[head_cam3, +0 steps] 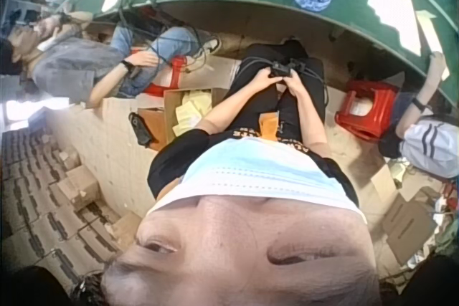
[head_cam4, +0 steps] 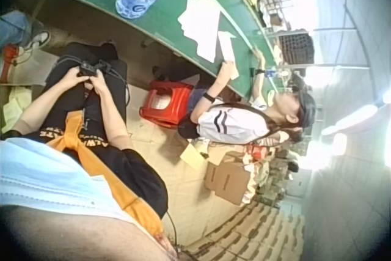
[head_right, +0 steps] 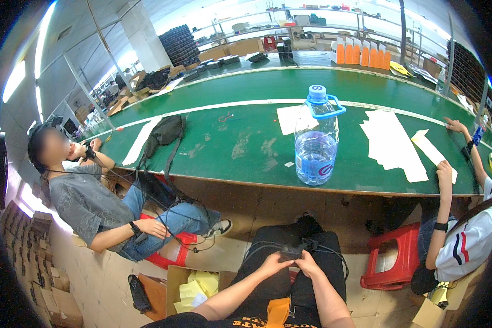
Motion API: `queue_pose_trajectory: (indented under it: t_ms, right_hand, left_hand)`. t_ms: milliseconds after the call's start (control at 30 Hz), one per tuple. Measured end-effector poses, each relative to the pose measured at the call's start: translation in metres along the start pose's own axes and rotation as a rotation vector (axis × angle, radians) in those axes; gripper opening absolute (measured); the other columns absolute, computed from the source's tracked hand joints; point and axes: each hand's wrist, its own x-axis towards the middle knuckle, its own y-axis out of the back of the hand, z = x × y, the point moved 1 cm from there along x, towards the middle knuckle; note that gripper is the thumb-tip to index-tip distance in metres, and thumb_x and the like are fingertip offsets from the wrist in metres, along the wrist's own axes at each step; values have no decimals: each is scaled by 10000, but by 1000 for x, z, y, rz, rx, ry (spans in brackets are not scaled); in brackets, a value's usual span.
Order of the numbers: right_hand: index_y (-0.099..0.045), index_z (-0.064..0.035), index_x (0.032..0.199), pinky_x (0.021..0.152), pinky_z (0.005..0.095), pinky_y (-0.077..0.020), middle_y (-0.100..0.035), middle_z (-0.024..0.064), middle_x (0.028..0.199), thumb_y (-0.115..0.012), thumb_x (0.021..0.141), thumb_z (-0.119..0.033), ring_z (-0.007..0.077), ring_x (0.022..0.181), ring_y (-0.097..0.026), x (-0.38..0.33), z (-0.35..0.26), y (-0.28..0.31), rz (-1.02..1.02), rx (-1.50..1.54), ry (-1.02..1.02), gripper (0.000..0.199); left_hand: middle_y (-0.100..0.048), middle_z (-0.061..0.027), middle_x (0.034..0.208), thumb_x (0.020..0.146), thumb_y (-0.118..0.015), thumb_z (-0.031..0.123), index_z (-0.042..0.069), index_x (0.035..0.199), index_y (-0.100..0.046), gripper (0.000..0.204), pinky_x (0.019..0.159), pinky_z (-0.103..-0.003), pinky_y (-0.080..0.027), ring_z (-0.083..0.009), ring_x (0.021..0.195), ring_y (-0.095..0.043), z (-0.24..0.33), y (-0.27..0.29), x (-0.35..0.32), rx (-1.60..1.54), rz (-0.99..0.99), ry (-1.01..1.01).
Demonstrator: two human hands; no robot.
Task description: Assembling and checking the straps of electronic headsets at a factory workbench.
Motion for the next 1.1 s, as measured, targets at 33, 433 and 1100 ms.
queue_pose_trajectory:
  t_ms: [33,433,1100]
  right_hand:
    - [-510,26,1122,798,328,-511,-592,116,1073,-521,816,98,205,942,-603,0,-1,-1,14,-2,1,314]
    - [-481,41,1139,800,366,-538,-587,154,1079,-499,868,36,246,932,-630,-6,-12,-8,32,9,-16,271]
    - [-446,55,1128,801,378,-552,-559,175,1092,-464,859,71,280,932,-629,-4,-10,-4,-35,98,-31,271]
  left_hand:
    - [-657,-180,996,799,-705,306,-27,1029,-625,412,815,-347,-486,-268,941,-639,1,0,0,-7,3,10]
    - [-674,-123,1005,828,-687,290,-2,1040,-645,363,820,-321,-471,-195,934,-627,5,3,-1,-52,-3,70]
    - [-668,-130,1037,824,-689,310,-3,1062,-637,396,843,-323,-466,-198,960,-620,12,6,-3,-24,-4,99]
